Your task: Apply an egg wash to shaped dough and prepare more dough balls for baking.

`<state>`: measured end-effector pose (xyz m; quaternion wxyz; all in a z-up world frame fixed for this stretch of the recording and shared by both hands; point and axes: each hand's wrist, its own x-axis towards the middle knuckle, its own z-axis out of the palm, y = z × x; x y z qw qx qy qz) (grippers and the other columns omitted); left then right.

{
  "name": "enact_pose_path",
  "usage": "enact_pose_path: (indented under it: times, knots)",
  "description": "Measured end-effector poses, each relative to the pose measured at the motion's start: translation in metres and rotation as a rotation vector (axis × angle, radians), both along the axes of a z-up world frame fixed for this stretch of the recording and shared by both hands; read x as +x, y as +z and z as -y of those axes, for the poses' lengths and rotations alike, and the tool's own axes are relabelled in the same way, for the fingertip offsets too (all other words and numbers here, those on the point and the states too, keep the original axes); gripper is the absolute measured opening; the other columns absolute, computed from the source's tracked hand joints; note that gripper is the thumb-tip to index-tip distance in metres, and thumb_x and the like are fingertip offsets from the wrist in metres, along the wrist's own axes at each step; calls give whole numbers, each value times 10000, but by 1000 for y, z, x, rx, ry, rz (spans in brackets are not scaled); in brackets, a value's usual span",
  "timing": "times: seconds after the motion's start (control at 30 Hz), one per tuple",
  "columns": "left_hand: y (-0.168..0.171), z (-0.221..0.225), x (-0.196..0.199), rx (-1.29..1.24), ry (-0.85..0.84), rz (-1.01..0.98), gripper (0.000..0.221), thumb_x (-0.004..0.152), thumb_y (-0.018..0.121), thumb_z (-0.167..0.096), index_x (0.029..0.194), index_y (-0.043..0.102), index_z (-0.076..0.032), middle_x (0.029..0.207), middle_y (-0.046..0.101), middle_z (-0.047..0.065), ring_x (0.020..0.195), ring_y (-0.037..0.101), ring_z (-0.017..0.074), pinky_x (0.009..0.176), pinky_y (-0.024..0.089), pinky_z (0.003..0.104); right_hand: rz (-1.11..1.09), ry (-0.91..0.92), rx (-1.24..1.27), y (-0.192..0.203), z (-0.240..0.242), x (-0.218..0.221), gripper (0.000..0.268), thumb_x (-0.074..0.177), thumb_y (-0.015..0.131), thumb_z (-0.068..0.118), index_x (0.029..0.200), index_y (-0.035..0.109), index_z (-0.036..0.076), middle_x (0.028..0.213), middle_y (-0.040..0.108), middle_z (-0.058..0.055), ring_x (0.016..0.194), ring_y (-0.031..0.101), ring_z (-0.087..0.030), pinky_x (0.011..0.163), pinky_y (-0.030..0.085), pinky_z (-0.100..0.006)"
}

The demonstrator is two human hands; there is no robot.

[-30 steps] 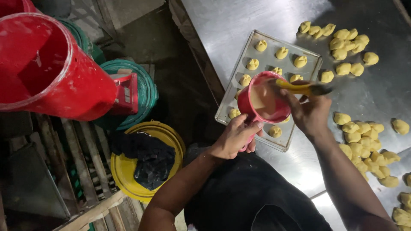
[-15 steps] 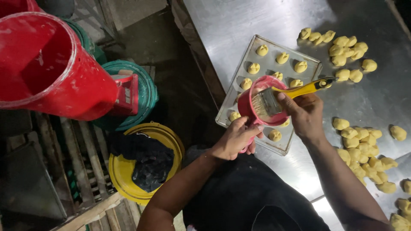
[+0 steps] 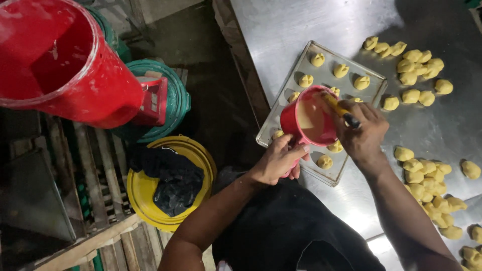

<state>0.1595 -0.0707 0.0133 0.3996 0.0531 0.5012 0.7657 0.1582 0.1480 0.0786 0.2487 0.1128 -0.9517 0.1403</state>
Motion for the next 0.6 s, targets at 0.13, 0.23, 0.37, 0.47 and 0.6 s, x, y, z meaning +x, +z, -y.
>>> enact_pose_path:
  times: [0.13,0.23,0.37,0.47,0.6]
  knots:
    - [6,-1,-5,39,34,31,272,990,637,-237,1066,554,11,864,658,80,438,554,118,362,421,273,-14,28,-14,9,8,-6,299,877,833,47,1144,698,39,1066,731,-149,932,706,-340,819,571,-432]
    - [1,-1,-8,18,29,57,274,986,638,-242,1088,536,-9,867,665,78,439,557,118,364,423,272,-25,56,62,10,9,-10,348,798,833,49,1116,693,37,1089,730,-163,970,705,-356,831,565,-452]
    - [-12,5,-11,-54,37,25,324,982,658,-278,1091,539,3,885,683,85,447,572,122,370,430,269,183,-204,-82,-11,-7,-22,278,925,803,131,1169,715,33,879,709,-192,767,687,-303,724,541,-373]
    - [-16,19,-15,-114,58,67,350,967,652,-308,1137,535,-26,882,692,66,444,573,110,370,426,258,296,-223,-543,-45,-36,-35,271,1041,778,196,1190,711,-20,890,720,-165,802,696,-213,754,544,-317]
    - [-19,45,-19,-194,167,54,345,959,649,-306,1160,569,-37,854,715,53,440,559,84,346,381,242,371,-169,-1122,-79,-58,-46,251,1055,760,180,1135,708,-52,936,718,-81,738,631,-128,599,459,-270]
